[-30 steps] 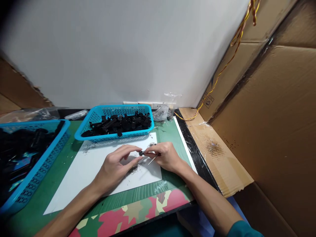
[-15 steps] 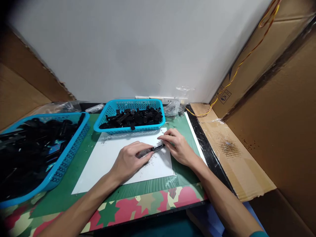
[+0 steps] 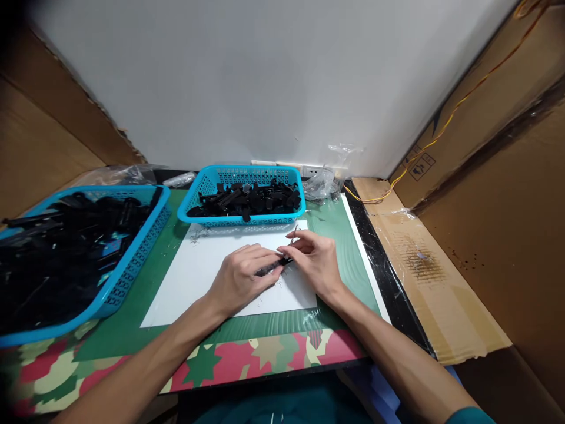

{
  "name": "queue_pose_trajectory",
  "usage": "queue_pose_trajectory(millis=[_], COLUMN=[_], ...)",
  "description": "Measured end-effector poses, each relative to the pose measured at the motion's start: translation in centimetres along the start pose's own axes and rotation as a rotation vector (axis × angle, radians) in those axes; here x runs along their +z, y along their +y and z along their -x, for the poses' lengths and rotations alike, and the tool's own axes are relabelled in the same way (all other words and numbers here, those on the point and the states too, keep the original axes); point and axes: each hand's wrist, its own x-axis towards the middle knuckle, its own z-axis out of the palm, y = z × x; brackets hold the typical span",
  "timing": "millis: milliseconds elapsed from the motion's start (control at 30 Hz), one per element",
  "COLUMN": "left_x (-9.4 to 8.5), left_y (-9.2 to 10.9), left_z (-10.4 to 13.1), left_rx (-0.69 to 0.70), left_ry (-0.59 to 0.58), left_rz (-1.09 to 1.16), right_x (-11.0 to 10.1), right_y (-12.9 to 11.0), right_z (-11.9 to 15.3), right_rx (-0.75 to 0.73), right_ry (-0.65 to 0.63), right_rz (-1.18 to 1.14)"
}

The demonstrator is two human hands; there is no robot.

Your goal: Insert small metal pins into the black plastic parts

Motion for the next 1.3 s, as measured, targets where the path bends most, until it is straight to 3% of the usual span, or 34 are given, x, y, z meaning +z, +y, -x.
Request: queue_pose_trajectory(millis=[433,767,833,933,1033,1100,1233,1300], left_x=[0.6,0.2,0.0,-0.2,-0.5,-1.1,-3.9,-5.5], left_y=[0.2,0.2,0.3,0.6,0.9,0.9,0.0,-0.7], left_z=[0.2,0.1,0.1,0.3,0.4,0.3,-1.5,-3.3], left_rx=[-0.056,-0.099,-0.109,-0.091,-0.049,-0.024,0.008,-0.064], left_ry=[-0.05,-0.029,0.047,0.159,0.24,0.292,0.38,0.423], left_rz=[0.062,0.182,0.21,0.214,0.191,0.157,-0.066,-0.154], right_x=[0.0,0.2,-0.2,-1.3,-3.0,-4.1,-5.5,-5.6], right_y=[-0.8,-0.9,-1.1,-1.1,-0.3,0.4,1.5,1.5], right_z=[0.3,0.7,0.7,0.4,-0.5,-1.2,-2.3,-2.4], right_rx=[-0.103,-0.124,-0.181,-0.264,-0.238,-0.192,-0.089,-0.051], right_ry=[-0.024,-0.028,0.052,0.305,0.395,0.344,0.002,-0.156], right_rz=[0.319,0.246,0.213,0.196,0.138,0.2,0.414,0.465])
